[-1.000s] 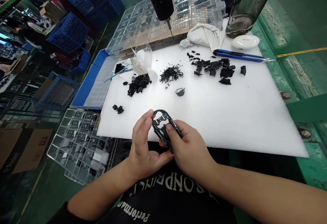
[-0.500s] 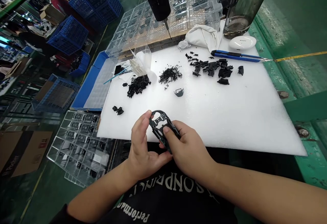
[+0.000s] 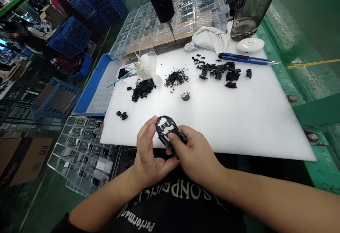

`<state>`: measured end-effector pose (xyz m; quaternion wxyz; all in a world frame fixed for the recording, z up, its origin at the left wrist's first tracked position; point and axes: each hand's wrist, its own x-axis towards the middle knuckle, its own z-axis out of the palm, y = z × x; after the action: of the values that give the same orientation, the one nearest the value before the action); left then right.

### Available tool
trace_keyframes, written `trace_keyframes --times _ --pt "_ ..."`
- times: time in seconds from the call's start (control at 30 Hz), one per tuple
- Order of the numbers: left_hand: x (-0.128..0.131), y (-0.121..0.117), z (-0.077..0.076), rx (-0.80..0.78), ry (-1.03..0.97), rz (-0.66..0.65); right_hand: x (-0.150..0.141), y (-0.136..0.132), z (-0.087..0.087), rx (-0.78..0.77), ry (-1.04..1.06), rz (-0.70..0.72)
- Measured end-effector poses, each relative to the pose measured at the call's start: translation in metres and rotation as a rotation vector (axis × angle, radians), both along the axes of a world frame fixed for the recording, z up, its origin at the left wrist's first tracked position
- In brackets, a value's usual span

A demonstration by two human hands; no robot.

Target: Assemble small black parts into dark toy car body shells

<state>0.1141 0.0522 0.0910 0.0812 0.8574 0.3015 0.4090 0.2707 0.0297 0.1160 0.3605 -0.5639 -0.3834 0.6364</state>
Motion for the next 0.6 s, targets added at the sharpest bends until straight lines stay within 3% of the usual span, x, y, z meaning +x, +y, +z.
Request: trace_keyframes --times 0.6 --pt "-0.01 0.013 -0.005 -0.102 -0.047 -0.084 0.002 0.002 -0.001 0.003 0.144 0.024"
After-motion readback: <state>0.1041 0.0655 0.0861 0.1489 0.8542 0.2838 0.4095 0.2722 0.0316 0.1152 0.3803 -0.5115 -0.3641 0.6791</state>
